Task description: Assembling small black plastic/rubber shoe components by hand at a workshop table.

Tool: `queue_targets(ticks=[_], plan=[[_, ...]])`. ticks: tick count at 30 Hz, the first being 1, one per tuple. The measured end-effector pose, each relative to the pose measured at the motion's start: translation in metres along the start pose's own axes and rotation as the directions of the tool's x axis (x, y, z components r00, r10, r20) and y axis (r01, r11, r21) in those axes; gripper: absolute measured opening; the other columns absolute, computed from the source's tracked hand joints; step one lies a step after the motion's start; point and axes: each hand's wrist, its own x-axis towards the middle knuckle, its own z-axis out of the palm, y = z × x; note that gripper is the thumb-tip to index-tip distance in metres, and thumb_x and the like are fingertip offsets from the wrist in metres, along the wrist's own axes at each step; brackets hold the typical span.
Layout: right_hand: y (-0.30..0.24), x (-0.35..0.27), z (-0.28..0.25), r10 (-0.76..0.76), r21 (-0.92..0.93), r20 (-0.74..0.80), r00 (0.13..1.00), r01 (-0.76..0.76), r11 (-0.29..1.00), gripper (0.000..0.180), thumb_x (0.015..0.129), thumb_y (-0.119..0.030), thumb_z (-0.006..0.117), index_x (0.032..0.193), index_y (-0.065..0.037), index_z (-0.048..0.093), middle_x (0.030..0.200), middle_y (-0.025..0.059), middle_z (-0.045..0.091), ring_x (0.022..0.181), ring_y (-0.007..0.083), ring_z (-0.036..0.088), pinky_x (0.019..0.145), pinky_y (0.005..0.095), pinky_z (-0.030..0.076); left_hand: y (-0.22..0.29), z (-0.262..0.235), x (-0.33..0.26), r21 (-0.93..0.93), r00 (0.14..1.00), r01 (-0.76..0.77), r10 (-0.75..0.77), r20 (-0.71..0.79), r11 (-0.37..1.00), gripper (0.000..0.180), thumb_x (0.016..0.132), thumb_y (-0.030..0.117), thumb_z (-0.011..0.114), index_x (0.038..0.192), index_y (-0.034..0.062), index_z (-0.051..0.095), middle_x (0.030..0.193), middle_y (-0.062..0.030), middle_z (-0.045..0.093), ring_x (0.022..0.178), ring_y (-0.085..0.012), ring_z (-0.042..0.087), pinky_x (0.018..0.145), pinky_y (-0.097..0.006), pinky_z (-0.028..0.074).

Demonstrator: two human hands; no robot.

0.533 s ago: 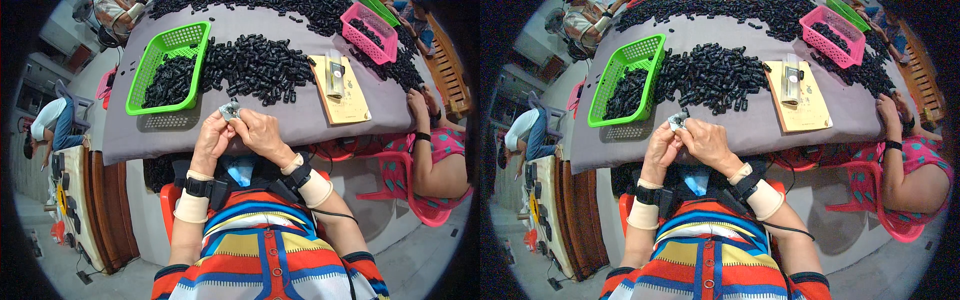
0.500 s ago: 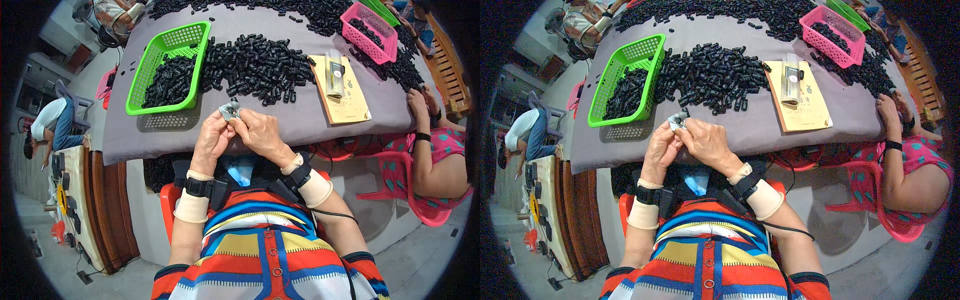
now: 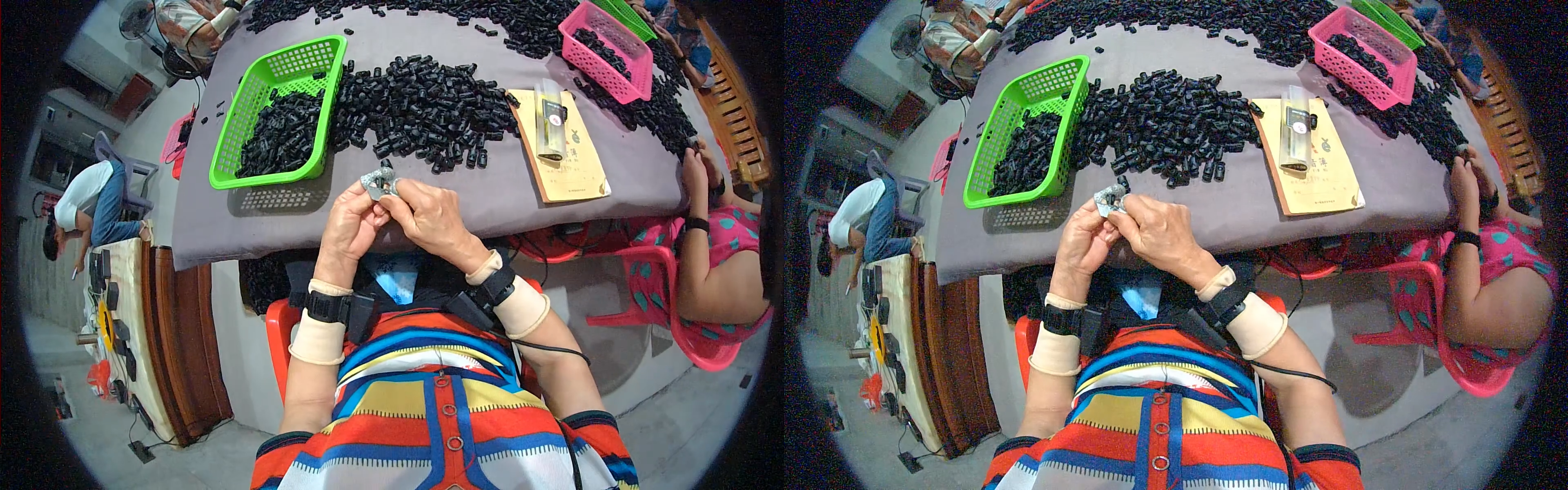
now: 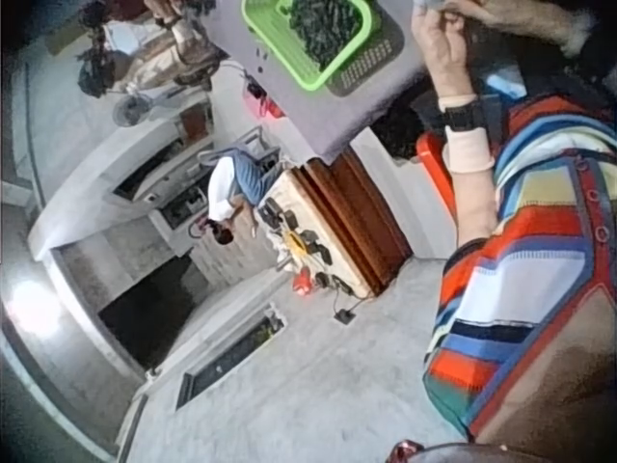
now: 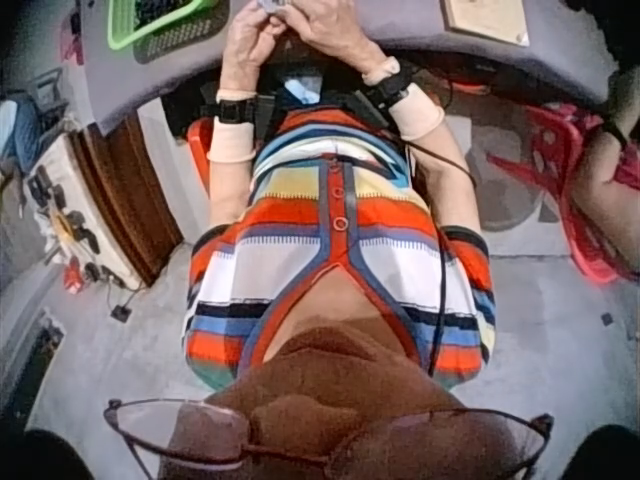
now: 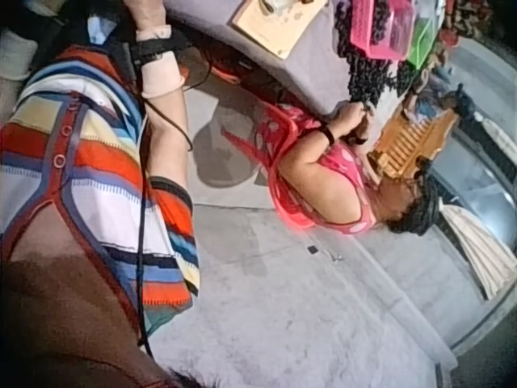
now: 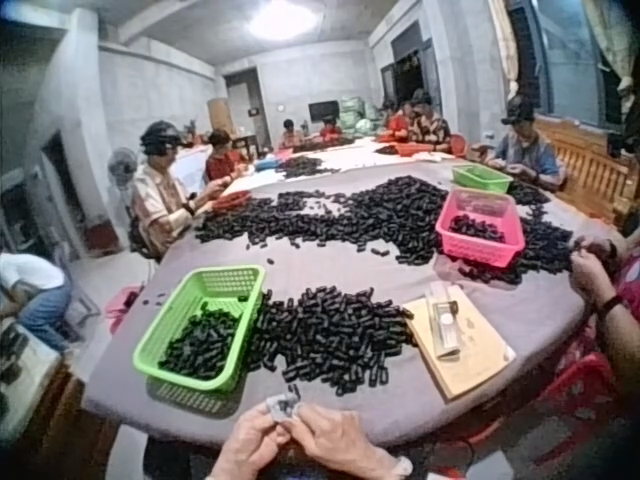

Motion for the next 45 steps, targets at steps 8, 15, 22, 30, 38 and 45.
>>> queue_targets(ticks=[8,15,22,30,38,45], plan=[[0.0,0.0,0.001,0.005,-0.022,-0.005,1.0,-0.005,1.0,0.023,0.083,-0.025,0.058,0.07,-0.007,0.051,0.065,0.011,0.057,0.057,0.0314,0.057,0.046,0.0408,0.042,0.001,0.001,-0.001,-0.033,1.0,0.008,-0.008,0.009,0.999,0.018,0.087,0.003,0.051,0.103,-0.0002,0.057,0.086,-0.0046,0.06,0.062,-0.0075,0.05,0.053,-0.021,0.042],[0.0,0.002,0.004,0.023,-0.041,-0.01,1.0,-0.024,0.999,0.023,0.083,-0.025,0.058,0.071,-0.007,0.051,0.065,0.0107,0.056,0.057,0.0317,0.057,0.046,0.0408,0.042,0.0,0.0,0.0,-0.035,1.0,0.003,-0.002,0.021,0.999,0.018,0.087,0.002,0.05,0.104,0.0,0.057,0.086,-0.0049,0.06,0.063,-0.0077,0.051,0.053,-0.021,0.043],[-0.005,0.005,0.002,0.038,-0.031,-0.008,0.999,-0.038,0.999,0.022,0.083,-0.025,0.058,0.071,-0.007,0.051,0.065,0.0116,0.056,0.057,0.0322,0.057,0.047,0.0411,0.042,0.0,-0.002,0.001,0.0,1.0,-0.008,0.008,-0.009,1.0,0.017,0.088,0.005,0.051,0.103,0.0015,0.057,0.086,-0.0037,0.06,0.063,-0.0074,0.052,0.053,-0.02,0.043],[0.005,0.002,-0.009,0.266,0.313,-0.019,0.964,-0.247,0.917,0.028,0.088,-0.019,0.053,0.069,0.0,0.044,0.054,0.0126,0.047,0.045,0.0213,0.042,0.045,0.0342,0.034,0.018,0.029,-0.013,0.244,0.987,-0.047,0.082,-0.136,0.969,0.019,0.084,0.007,0.059,0.103,0.0034,0.06,0.074,-0.0004,0.058,0.054,-0.0068,0.051,0.046,-0.019,0.04],[0.014,0.003,-0.006,0.384,0.462,0.016,0.923,-0.347,0.816,0.032,0.092,-0.025,0.05,0.072,0.001,0.048,0.053,0.0038,0.039,0.054,0.0068,0.034,0.046,0.0282,0.032,0.131,0.034,0.004,0.861,0.673,-0.27,0.724,-0.151,0.431,0.024,0.078,0.008,0.066,0.101,0.0029,0.062,0.072,0.0001,0.058,0.051,-0.0033,0.048,0.042,-0.017,0.038],[0.011,0.004,-0.008,0.432,0.53,0.027,0.902,-0.379,0.759,0.031,0.092,-0.025,0.05,0.073,0.0,0.051,0.054,0.0026,0.04,0.055,0.006,0.034,0.047,0.0271,0.032,0.025,0.027,0.024,0.939,0.871,-0.152,0.491,-0.02,0.309,0.012,0.079,0.01,0.063,0.088,0.0029,0.064,0.065,-0.0001,0.058,0.05,-0.0063,0.05,0.044,-0.023,0.04]])
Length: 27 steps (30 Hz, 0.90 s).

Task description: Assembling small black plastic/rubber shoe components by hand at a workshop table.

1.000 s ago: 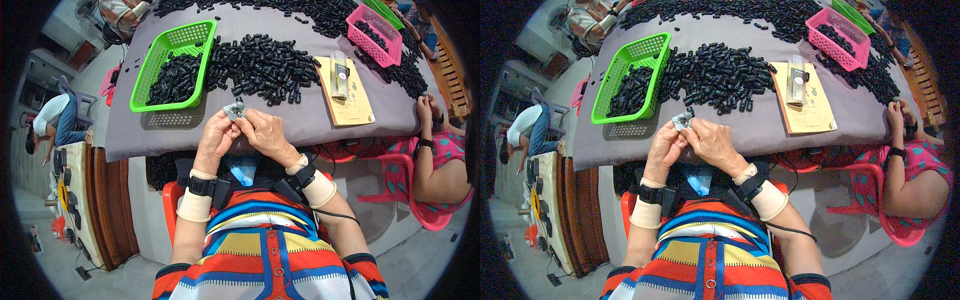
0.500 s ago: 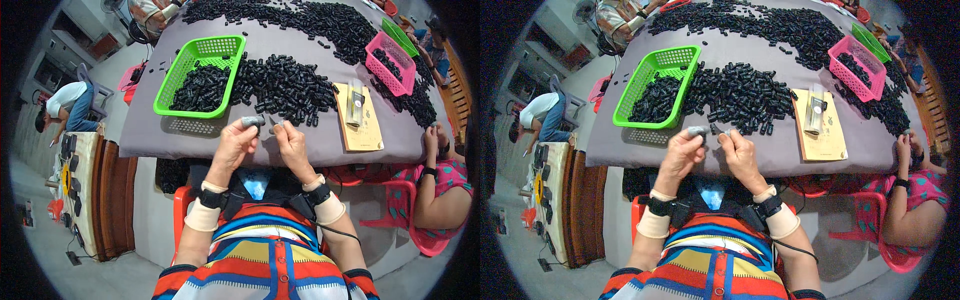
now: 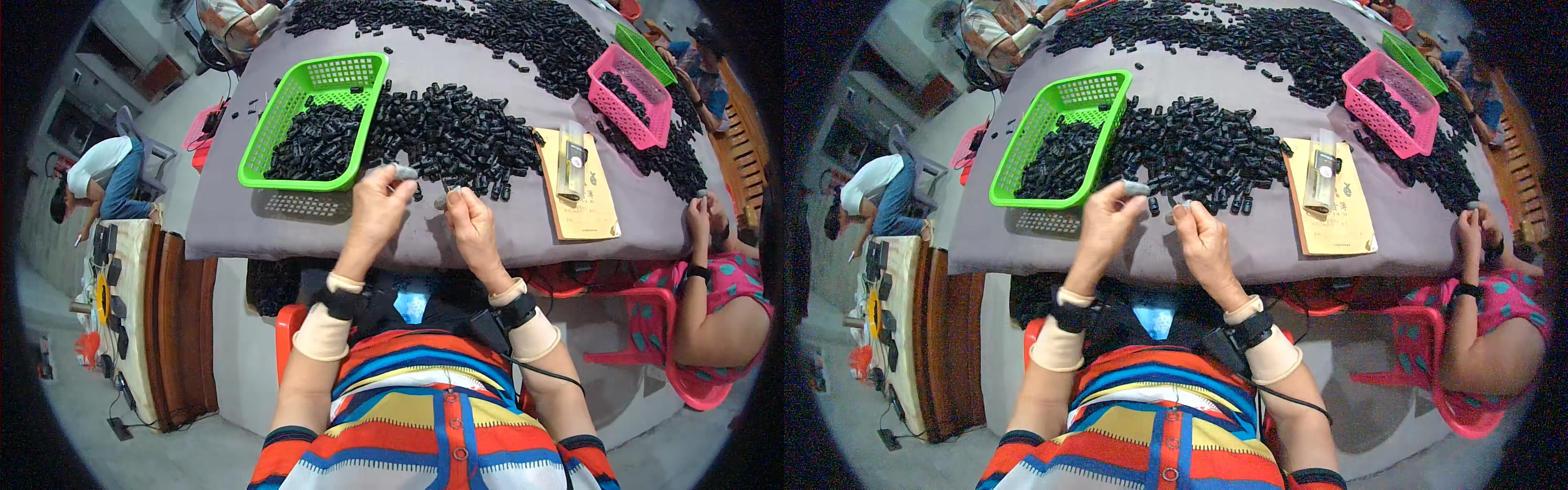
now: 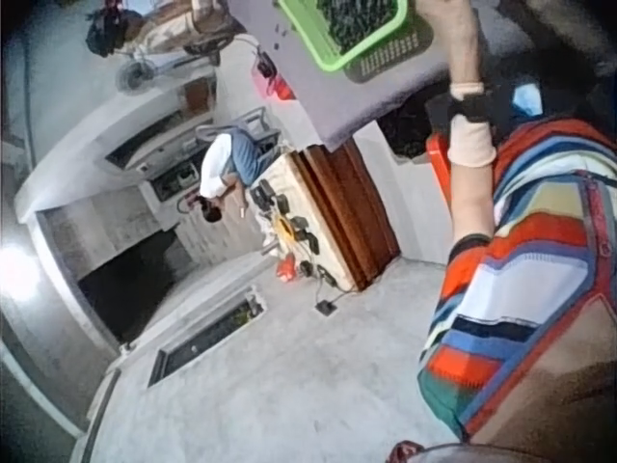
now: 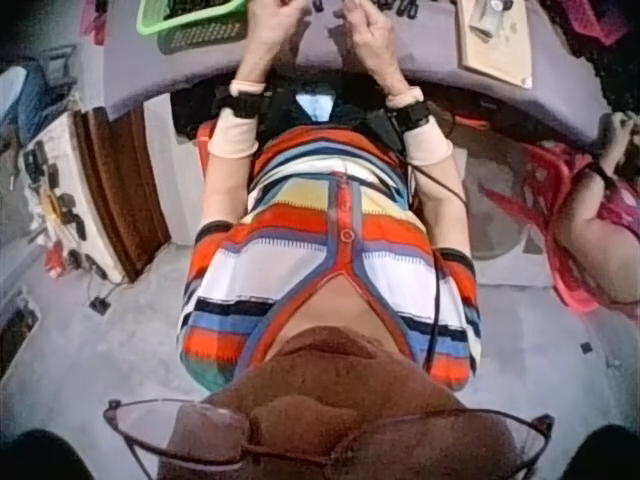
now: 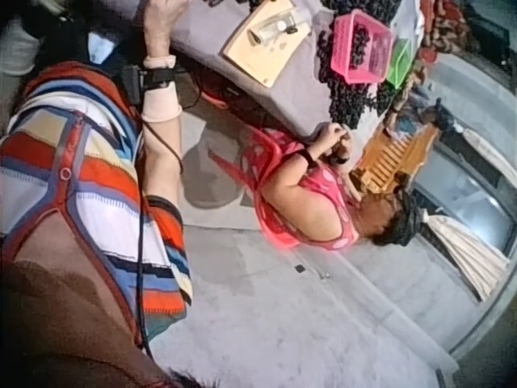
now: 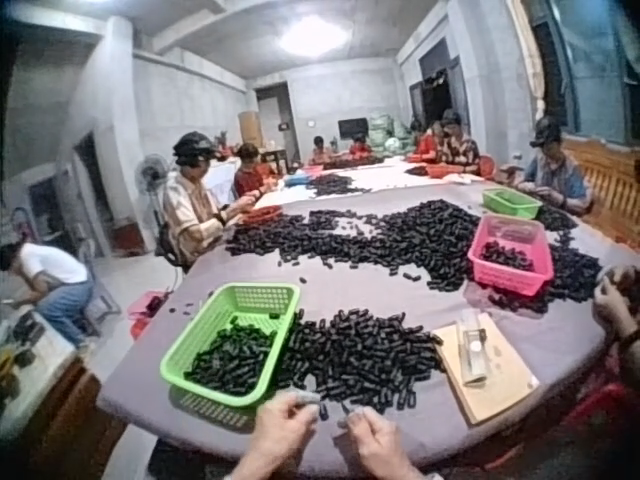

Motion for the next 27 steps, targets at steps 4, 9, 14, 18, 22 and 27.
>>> queue_targets(ticks=[4,9,14,18,22,27], plan=[[0.006,0.002,0.0,-0.039,-0.015,0.022,0.999,0.04,0.999,0.03,0.092,-0.024,0.051,0.074,0.0,0.05,0.054,0.0019,0.04,0.055,0.0057,0.033,0.047,0.0269,0.032,-0.009,0.025,0.002,0.366,0.995,-0.083,0.1,-0.026,0.927,0.018,0.073,0.009,0.064,0.084,-0.0013,0.054,0.072,-0.0157,0.058,0.065,-0.0302,0.058,0.06,-0.04,0.046],[0.006,0.003,-0.002,-0.065,-0.019,0.027,0.998,0.066,0.998,0.031,0.092,-0.024,0.05,0.073,-0.001,0.048,0.054,0.002,0.039,0.055,0.0057,0.032,0.046,0.0271,0.031,-0.002,0.038,0.0,0.521,0.985,-0.101,0.158,-0.065,0.847,0.03,0.069,0.006,0.066,0.091,-0.0012,0.047,0.081,-0.0205,0.056,0.079,-0.04,0.056,0.069,-0.047,0.044],[0.011,0.004,-0.002,-0.065,-0.033,0.036,0.997,0.066,0.997,0.032,0.092,-0.025,0.05,0.072,-0.001,0.047,0.052,0.0035,0.037,0.053,0.0059,0.032,0.045,0.0284,0.03,-0.007,0.028,0.0,0.464,0.991,-0.13,0.133,0.026,0.877,0.023,0.07,0.007,0.064,0.088,-0.0016,0.052,0.073,-0.0157,0.058,0.067,-0.033,0.057,0.06,-0.04,0.045],[0.008,0.004,-0.001,-0.059,-0.055,0.039,0.998,0.061,0.997,0.033,0.092,-0.027,0.05,0.071,-0.001,0.046,0.051,0.0046,0.038,0.052,0.0059,0.033,0.044,0.0294,0.03,-0.023,0.02,-0.006,0.173,0.993,-0.111,0.102,0.06,0.979,0.019,0.075,0.005,0.063,0.092,-0.0001,0.057,0.071,-0.0057,0.059,0.059,-0.0153,0.055,0.053,-0.027,0.044],[0.007,0.003,-0.002,-0.063,-0.059,0.02,0.998,0.065,0.996,0.033,0.092,-0.026,0.049,0.071,-0.001,0.047,0.051,0.005,0.041,0.052,0.0061,0.035,0.044,0.0289,0.031,-0.008,0.021,-0.017,-0.541,0.951,0.303,-0.214,0.223,0.785,0.008,0.082,0.005,0.059,0.089,0.0032,0.059,0.067,-0.0026,0.059,0.048,-0.008,0.05,0.045,-0.018,0.041],[0.003,0.003,-0.002,-0.035,-0.063,0.047,0.998,0.038,0.997,0.031,0.092,-0.025,0.049,0.072,-0.001,0.048,0.052,0.005,0.042,0.052,0.006,0.036,0.045,0.0284,0.032,-0.02,0.013,-0.024,-0.716,0.896,0.443,-0.231,0.38,0.54,0.011,0.086,0.004,0.055,0.097,0.0029,0.057,0.076,-0.0048,0.059,0.06,-0.0119,0.056,0.052,-0.023,0.046]])
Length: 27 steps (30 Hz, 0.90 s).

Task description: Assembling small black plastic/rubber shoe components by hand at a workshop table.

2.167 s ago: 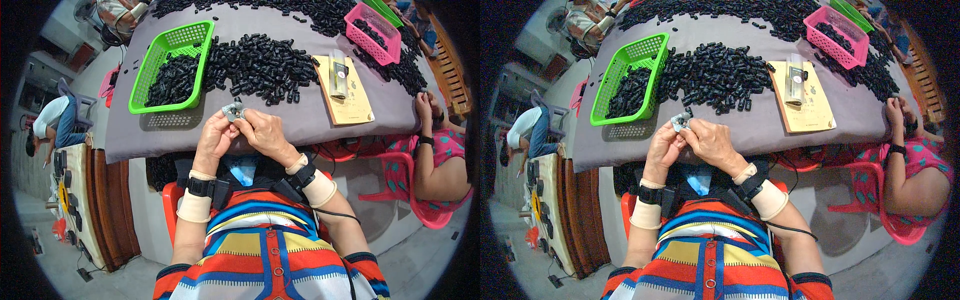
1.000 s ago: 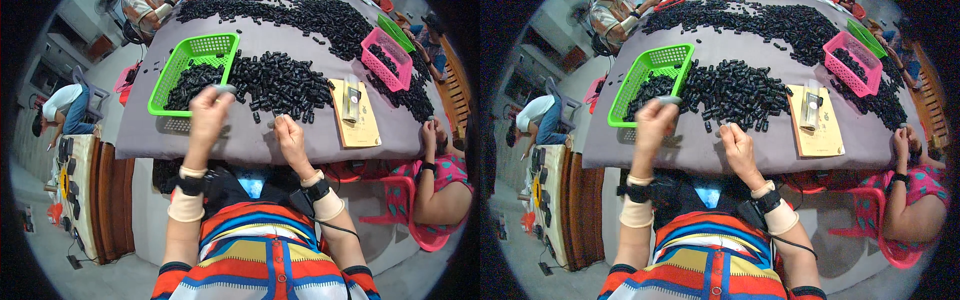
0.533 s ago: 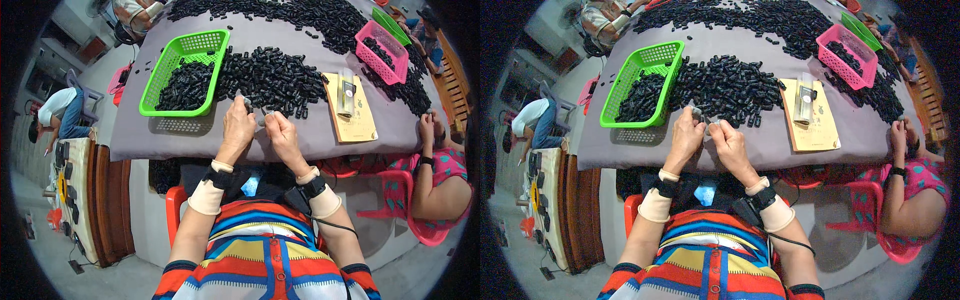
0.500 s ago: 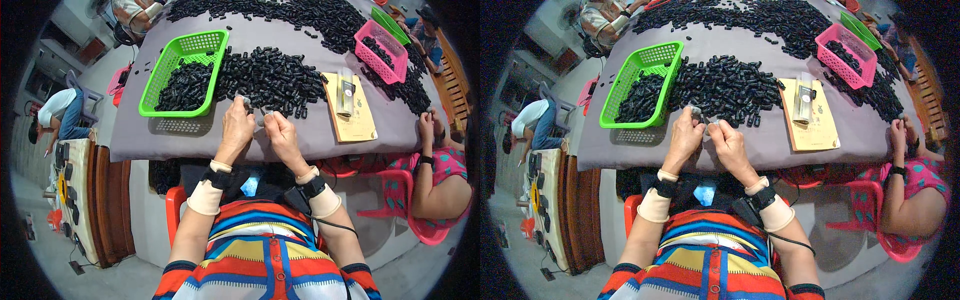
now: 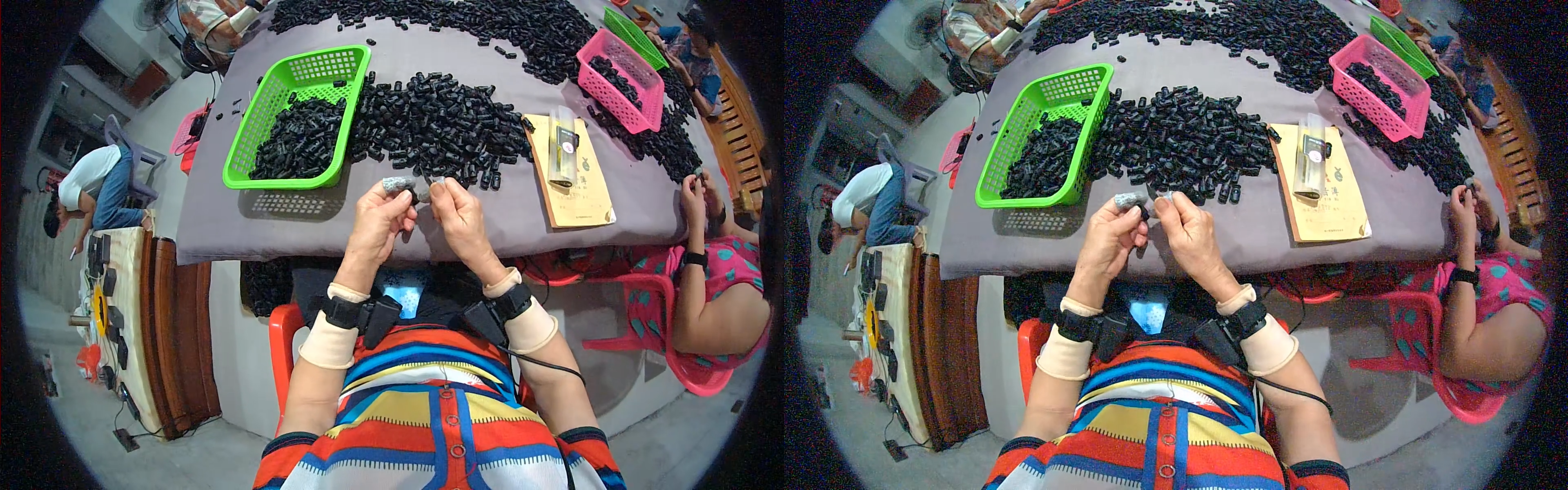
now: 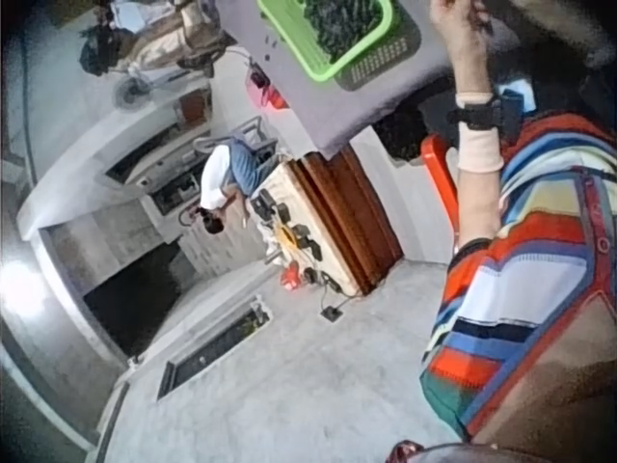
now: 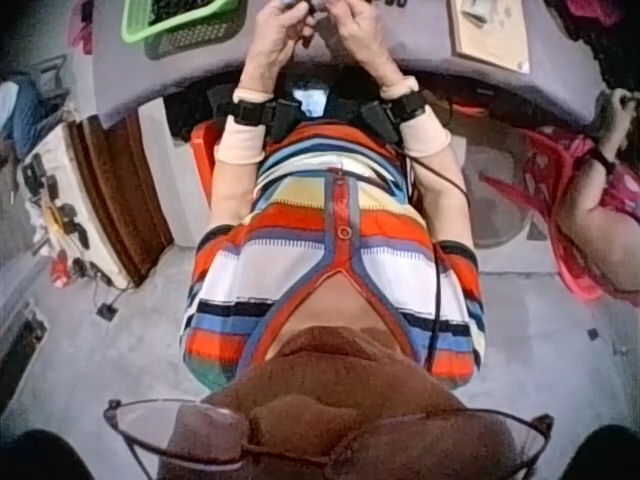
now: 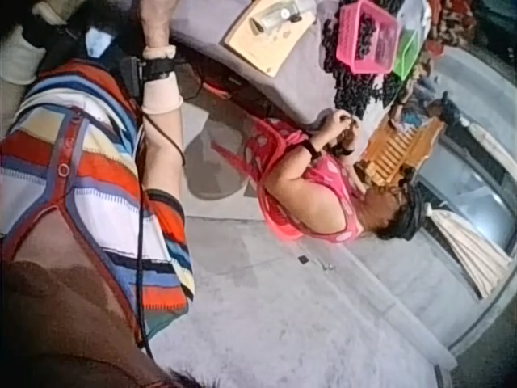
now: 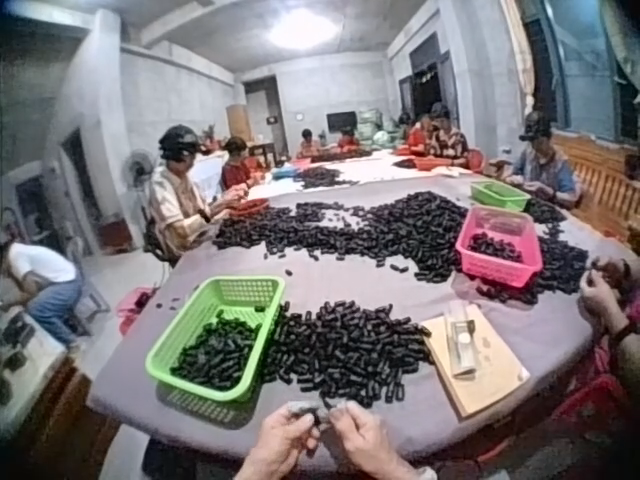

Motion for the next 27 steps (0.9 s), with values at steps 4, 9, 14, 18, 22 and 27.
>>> queue_targets(ticks=[4,9,14,18,22,27], plan=[[-0.0016,-0.0004,0.0011,-0.019,0.017,-0.02,1.0,0.019,1.0,0.03,0.092,-0.024,0.049,0.073,-0.001,0.05,0.052,0.0042,0.043,0.051,0.0056,0.037,0.045,0.028,0.032,-0.0007,-0.0009,-0.0016,-0.118,1.0,-0.001,0.0,-0.004,0.993,0.014,0.087,0.008,0.054,0.1,0.003,0.057,0.078,-0.0049,0.059,0.065,-0.014,0.058,0.055,-0.026,0.048],[0.0014,0.0001,0.0003,-0.002,0.001,0.002,1.0,0.002,1.0,0.03,0.092,-0.025,0.049,0.074,-0.001,0.05,0.053,0.0035,0.043,0.051,0.0056,0.038,0.045,0.0277,0.033,-0.0013,-0.0028,-0.0029,-0.155,1.0,0.003,-0.003,0.004,0.988,0.017,0.088,0.007,0.054,0.104,0.0038,0.057,0.081,-0.0047,0.058,0.067,-0.0145,0.057,0.056,-0.025,0.047],[-0.0004,-0.0002,0.0009,-0.004,-0.002,-0.004,1.0,0.004,1.0,0.029,0.092,-0.025,0.05,0.075,-0.001,0.05,0.053,0.003,0.043,0.052,0.0055,0.038,0.045,0.028,0.033,-0.0021,-0.0071,-0.0023,-0.2,1.0,0.008,-0.003,0.025,0.98,0.018,0.087,0.005,0.055,0.105,0.0038,0.057,0.083,-0.0052,0.058,0.069,-0.0148,0.057,0.057,-0.024,0.047],[-0.0001,-0.0007,-0.0001,0.006,0.005,-0.004,1.0,-0.006,1.0,0.027,0.091,-0.022,0.05,0.075,-0.001,0.049,0.054,0.0082,0.046,0.05,0.0081,0.039,0.045,0.0299,0.034,-0.0022,-0.0077,-0.0027,-0.179,0.999,0.023,-0.014,0.051,0.984,0.019,0.086,0.004,0.055,0.105,0.0036,0.057,0.087,-0.006,0.059,0.071,-0.0145,0.056,0.059,-0.024,0.047],[0.0041,-0.0005,0.0018,-0.007,0.0,0.004,1.0,0.007,1.0,0.026,0.09,-0.02,0.051,0.073,0.0,0.047,0.056,0.0137,0.048,0.049,0.011,0.04,0.045,0.0321,0.035,-0.0007,-0.0045,-0.0053,-0.17,1.0,0.027,-0.025,0.015,0.985,0.015,0.086,0.004,0.056,0.101,0.0026,0.056,0.087,-0.0063,0.06,0.067,-0.0135,0.059,0.056,-0.024,0.049],[-0.0041,-0.0015,0.0005,-0.005,-0.03,0.018,1.0,0.005,1.0,0.027,0.09,-0.019,0.051,0.073,0.0,0.045,0.055,0.0132,0.046,0.048,0.0101,0.039,0.044,0.0316,0.034,-0.0005,-0.0064,-0.005,-0.179,0.999,0.024,-0.017,0.043,0.984,0.015,0.085,0.004,0.057,0.1,0.0028,0.057,0.088,-0.0066,0.06,0.067,-0.0132,0.059,0.056,-0.024,0.049]])
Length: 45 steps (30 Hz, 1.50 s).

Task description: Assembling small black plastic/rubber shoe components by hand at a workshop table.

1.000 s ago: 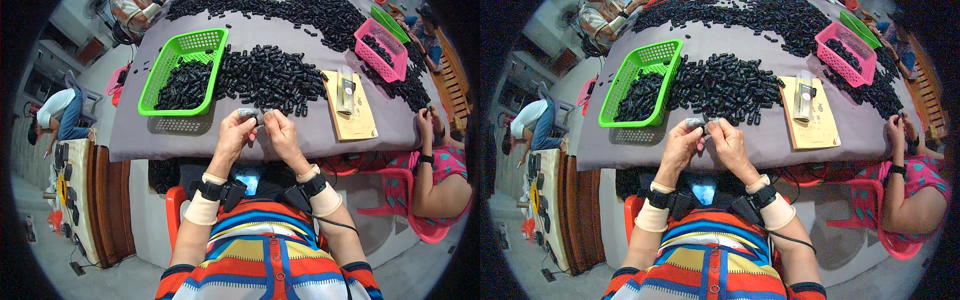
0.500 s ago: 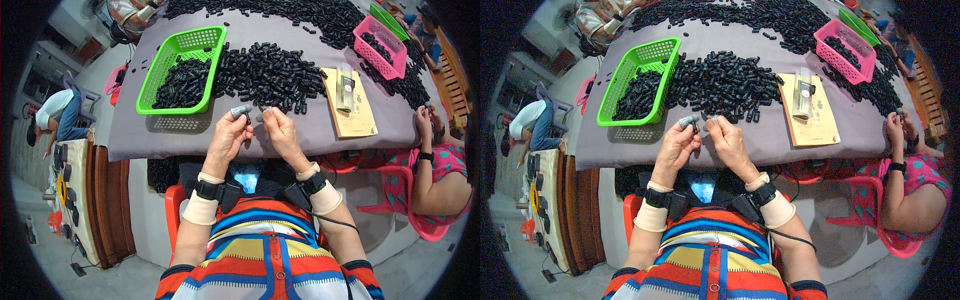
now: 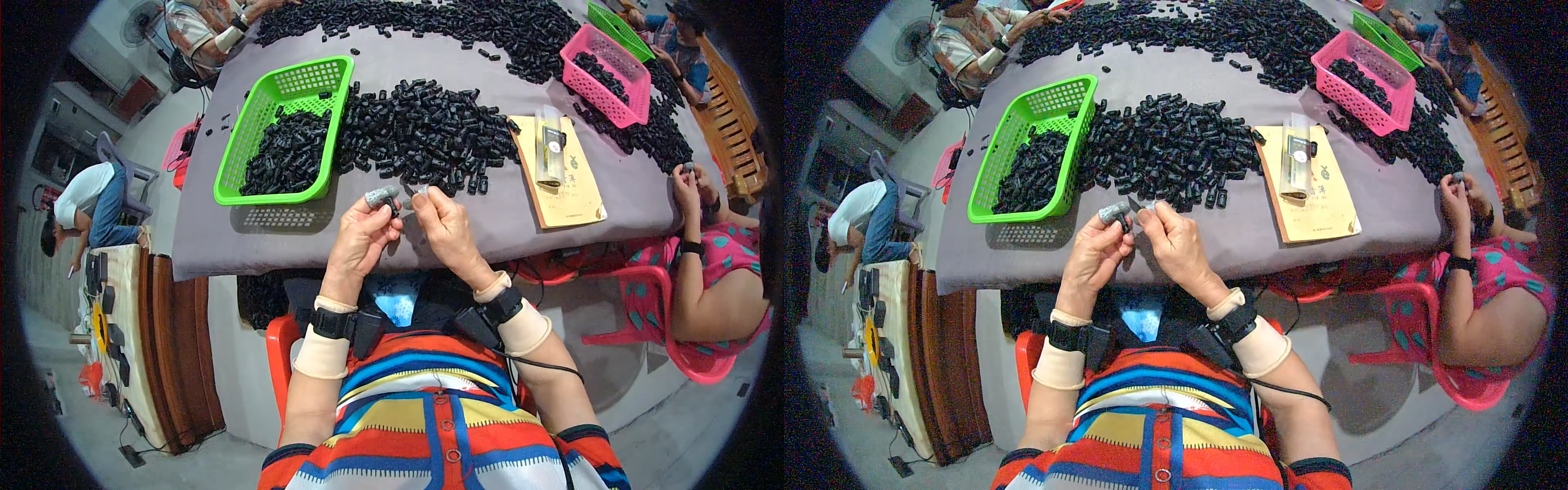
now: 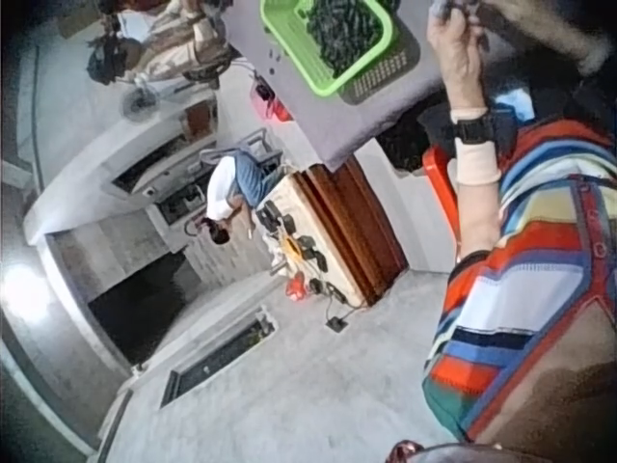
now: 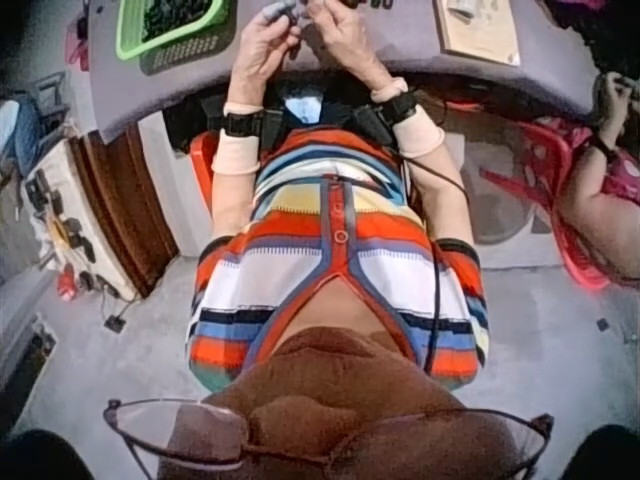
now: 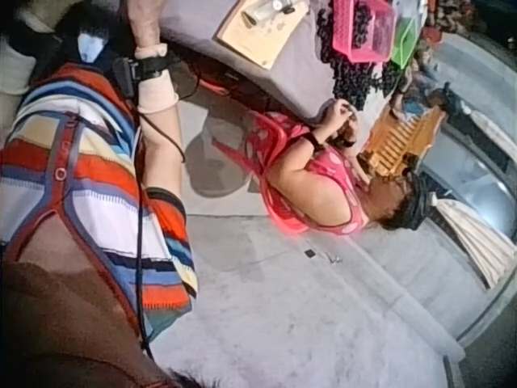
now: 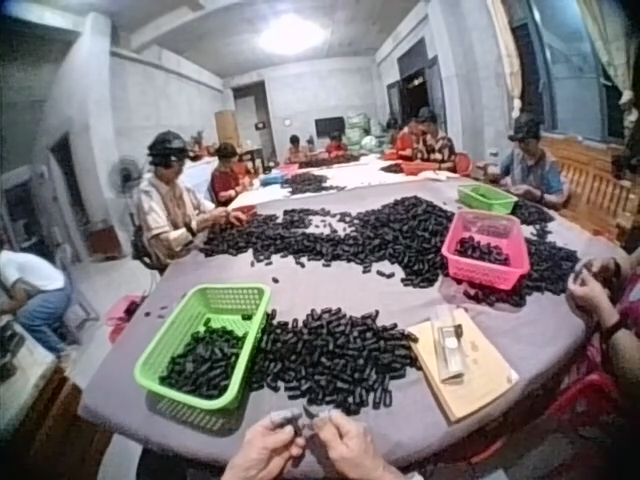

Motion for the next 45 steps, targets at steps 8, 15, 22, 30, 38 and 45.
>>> queue_targets(ticks=[8,15,22,30,38,45], plan=[[0.009,0.0,0.002,-0.018,0.013,0.02,1.0,0.018,1.0,0.028,0.09,-0.019,0.052,0.071,0.0,0.045,0.054,0.0124,0.046,0.048,0.0105,0.039,0.044,0.0313,0.034,0.001,-0.002,0.0,-0.09,1.0,0.007,-0.009,-0.015,0.996,0.014,0.086,0.004,0.055,0.1,0.0025,0.057,0.084,-0.0061,0.059,0.068,-0.0143,0.056,0.056,-0.025,0.046],[-0.002,-0.003,0.002,-0.19,-0.222,0.091,0.978,0.206,0.953,0.026,0.087,-0.021,0.056,0.071,-0.001,0.048,0.06,0.0155,0.052,0.052,0.0301,0.052,0.048,0.0383,0.038,-0.003,-0.01,0.002,-0.096,0.999,-0.011,0.015,0.032,0.995,0.023,0.088,0.006,0.054,0.111,0.0046,0.056,0.088,-0.0049,0.06,0.068,-0.0126,0.055,0.061,-0.024,0.047],[-0.006,-0.005,0.006,-0.25,-0.302,0.121,0.961,0.275,0.913,0.025,0.085,-0.021,0.057,0.072,-0.002,0.048,0.063,0.0158,0.052,0.058,0.0348,0.053,0.05,0.0403,0.039,0.001,-0.008,0.0,-0.095,1.0,-0.002,0.002,0.006,0.996,0.021,0.088,0.006,0.053,0.108,0.0036,0.057,0.081,-0.0041,0.058,0.066,-0.0115,0.054,0.055,-0.022,0.044],[-0.002,-0.003,0.004,-0.109,-0.172,-0.037,0.993,0.101,0.98,0.027,0.083,-0.02,0.061,0.073,-0.002,0.043,0.06,0.0143,0.05,0.051,0.023,0.049,0.049,0.0353,0.038,-0.001,-0.004,-0.001,-0.07,0.998,0.001,0.003,0.063,0.998,0.021,0.086,0.005,0.055,0.107,0.0038,0.057,0.086,-0.0032,0.06,0.066,-0.0102,0.054,0.054,-0.022,0.044],[-0.001,-0.002,0.007,-0.086,-0.191,-0.005,0.996,0.084,0.978,0.026,0.081,-0.021,0.062,0.078,-0.002,0.046,0.063,0.0147,0.054,0.053,0.0244,0.051,0.05,0.0352,0.04,0.004,0.0,-0.005,0.041,0.997,0.04,-0.043,0.058,0.998,0.018,0.083,0.005,0.059,0.102,0.0042,0.059,0.082,-0.0037,0.061,0.063,-0.0094,0.056,0.052,-0.019,0.045],[-0.004,-0.001,0.007,-0.091,-0.184,-0.015,0.996,0.087,0.979,0.025,0.081,-0.021,0.062,0.078,-0.002,0.046,0.061,0.0136,0.054,0.052,0.0235,0.052,0.049,0.0345,0.04,0.003,0.002,-0.007,0.016,0.999,0.024,-0.025,0.047,1.0,0.021,0.084,0.005,0.06,0.105,0.0028,0.057,0.077,-0.0035,0.061,0.061,-0.0088,0.057,0.049,-0.018,0.045]])
